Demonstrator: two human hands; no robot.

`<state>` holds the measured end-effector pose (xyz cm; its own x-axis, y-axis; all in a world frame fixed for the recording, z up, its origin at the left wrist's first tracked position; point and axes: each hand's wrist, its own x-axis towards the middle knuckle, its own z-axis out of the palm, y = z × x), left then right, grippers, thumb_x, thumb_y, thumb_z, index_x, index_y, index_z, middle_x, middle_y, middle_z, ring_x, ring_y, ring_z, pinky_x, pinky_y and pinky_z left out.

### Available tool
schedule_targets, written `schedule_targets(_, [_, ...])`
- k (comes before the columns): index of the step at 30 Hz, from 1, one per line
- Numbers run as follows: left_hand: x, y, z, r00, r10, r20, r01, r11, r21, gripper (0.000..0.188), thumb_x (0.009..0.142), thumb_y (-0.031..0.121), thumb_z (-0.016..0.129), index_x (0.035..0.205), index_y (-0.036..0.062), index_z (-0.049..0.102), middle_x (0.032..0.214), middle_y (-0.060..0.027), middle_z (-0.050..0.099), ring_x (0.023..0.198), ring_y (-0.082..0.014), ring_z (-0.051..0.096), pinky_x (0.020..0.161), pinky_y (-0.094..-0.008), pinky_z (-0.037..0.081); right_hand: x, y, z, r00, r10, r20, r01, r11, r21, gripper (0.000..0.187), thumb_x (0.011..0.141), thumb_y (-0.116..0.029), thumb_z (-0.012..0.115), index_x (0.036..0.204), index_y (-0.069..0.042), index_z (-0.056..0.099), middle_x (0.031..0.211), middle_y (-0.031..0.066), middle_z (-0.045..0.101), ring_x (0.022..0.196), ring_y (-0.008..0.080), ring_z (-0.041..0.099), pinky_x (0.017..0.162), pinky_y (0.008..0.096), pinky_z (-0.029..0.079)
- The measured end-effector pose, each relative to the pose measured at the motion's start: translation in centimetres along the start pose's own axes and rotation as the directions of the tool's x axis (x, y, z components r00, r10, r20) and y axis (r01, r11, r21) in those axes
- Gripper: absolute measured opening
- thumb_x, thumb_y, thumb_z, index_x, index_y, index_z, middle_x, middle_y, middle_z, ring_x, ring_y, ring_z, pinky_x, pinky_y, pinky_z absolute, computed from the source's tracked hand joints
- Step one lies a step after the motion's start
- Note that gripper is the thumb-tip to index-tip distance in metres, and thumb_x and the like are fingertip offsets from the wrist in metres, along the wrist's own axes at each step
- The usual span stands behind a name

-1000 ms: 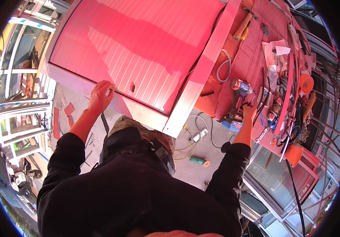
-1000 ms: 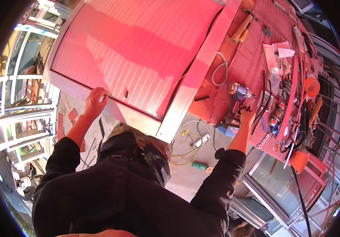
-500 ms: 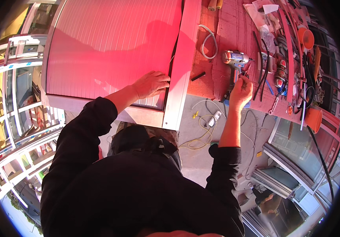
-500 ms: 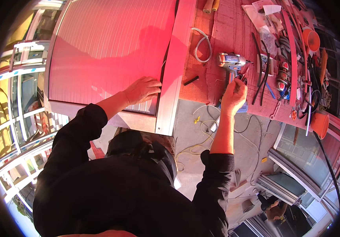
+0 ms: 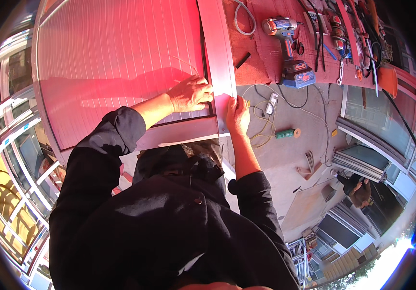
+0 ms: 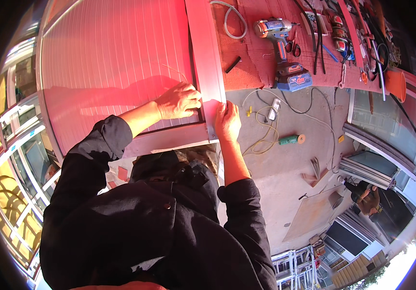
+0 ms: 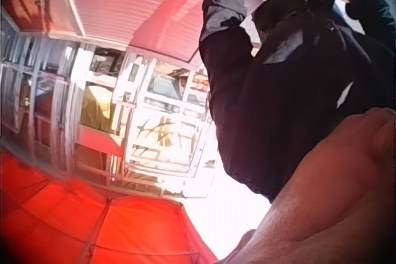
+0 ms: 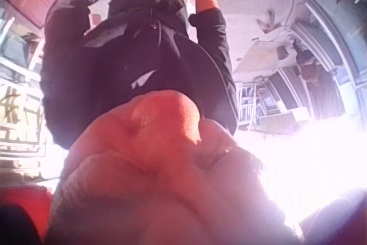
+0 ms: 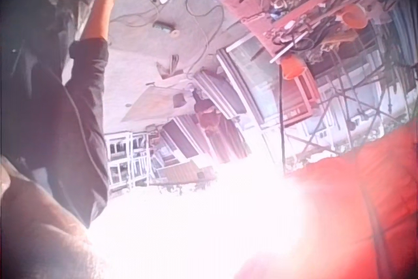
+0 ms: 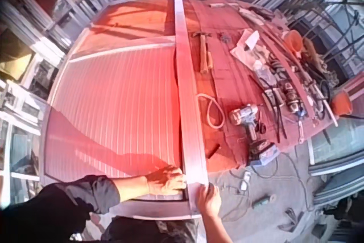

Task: The person installs black rubber weather stripping along the edges of a large red panel. They measure and mark the panel, cut the strip to length, and press it into place along the frame. The person also uses a square and marker to mark alignment points on the panel.

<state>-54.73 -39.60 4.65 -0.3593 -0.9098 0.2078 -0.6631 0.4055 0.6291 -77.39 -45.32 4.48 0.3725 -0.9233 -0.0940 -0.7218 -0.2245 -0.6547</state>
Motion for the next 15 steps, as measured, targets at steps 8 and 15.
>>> schedule_targets(8, [-0.6, 0.9, 0.9, 0.996, -0.045, -0.079, 0.051, 0.996, 0.07, 0.029, 0.069, 0.026, 0.08, 0.086, 0.0118, 0.061, 0.099, -0.0029, 0.053, 0.096, -0.0226, 0.053, 0.085, -0.0401, 0.043, 0.1, -1.1, 0.2, 0.996, 0.08, -0.032, -0.082, 0.991, -0.105, 0.043, 0.1, -0.04, 0.044, 0.086, -0.003, 0.061, 0.083, 0.0221, 0.063, 0.081, 0.0445, 0.061, 0.07, 0.0496, 0.047])
schedule_targets(15, [-0.6, 2.2, 2.8, 0.956, -0.174, -0.235, 0.182, 0.983, 0.014, 0.027, 0.067, 0.019, 0.08, 0.086, 0.0125, 0.063, 0.101, -0.0027, 0.056, 0.096, -0.0242, 0.056, 0.086, -0.0408, 0.044, 0.2, -1.8, -0.1, 0.978, 0.208, 0.001, -0.205, 0.964, -0.167, 0.04, 0.097, -0.039, 0.048, 0.086, -0.003, 0.063, 0.083, 0.0214, 0.066, 0.08, 0.0431, 0.063, 0.072, 0.0486, 0.05])
